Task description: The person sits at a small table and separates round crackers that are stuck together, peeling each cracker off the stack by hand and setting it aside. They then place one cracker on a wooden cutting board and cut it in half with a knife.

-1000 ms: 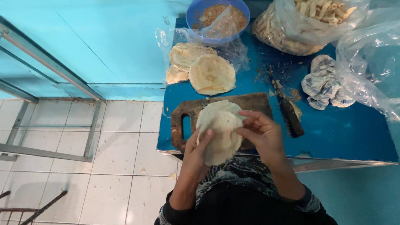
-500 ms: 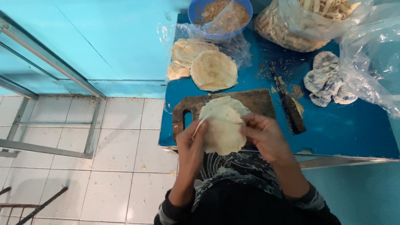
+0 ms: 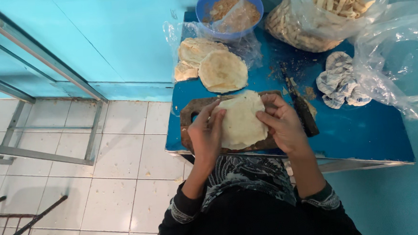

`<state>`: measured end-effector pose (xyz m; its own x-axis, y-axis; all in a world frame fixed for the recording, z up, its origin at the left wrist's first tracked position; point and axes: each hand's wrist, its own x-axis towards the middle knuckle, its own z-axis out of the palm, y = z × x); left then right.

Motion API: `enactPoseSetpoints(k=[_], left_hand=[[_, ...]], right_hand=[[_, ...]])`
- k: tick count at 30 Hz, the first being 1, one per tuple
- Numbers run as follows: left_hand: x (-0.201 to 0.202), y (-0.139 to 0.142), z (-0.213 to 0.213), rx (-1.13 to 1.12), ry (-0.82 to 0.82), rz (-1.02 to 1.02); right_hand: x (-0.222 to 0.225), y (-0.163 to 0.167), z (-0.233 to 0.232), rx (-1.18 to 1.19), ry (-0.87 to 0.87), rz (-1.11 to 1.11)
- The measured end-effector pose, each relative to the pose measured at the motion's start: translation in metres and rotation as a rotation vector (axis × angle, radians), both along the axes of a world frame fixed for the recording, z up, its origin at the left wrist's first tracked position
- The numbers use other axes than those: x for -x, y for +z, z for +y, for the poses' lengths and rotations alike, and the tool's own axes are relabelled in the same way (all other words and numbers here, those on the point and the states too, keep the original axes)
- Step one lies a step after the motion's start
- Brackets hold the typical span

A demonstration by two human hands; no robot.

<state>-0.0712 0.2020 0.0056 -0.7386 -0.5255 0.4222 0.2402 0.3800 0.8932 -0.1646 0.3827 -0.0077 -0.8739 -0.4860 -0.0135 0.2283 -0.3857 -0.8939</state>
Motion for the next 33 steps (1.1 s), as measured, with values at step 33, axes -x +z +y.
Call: enactPoseSetpoints(k=[33], left_hand=[[0.0,-0.024,0.0,1.034,0.12,-0.124]], right_hand=[[0.013,0.042,-0.018,-1.022,-0.202,1.272]])
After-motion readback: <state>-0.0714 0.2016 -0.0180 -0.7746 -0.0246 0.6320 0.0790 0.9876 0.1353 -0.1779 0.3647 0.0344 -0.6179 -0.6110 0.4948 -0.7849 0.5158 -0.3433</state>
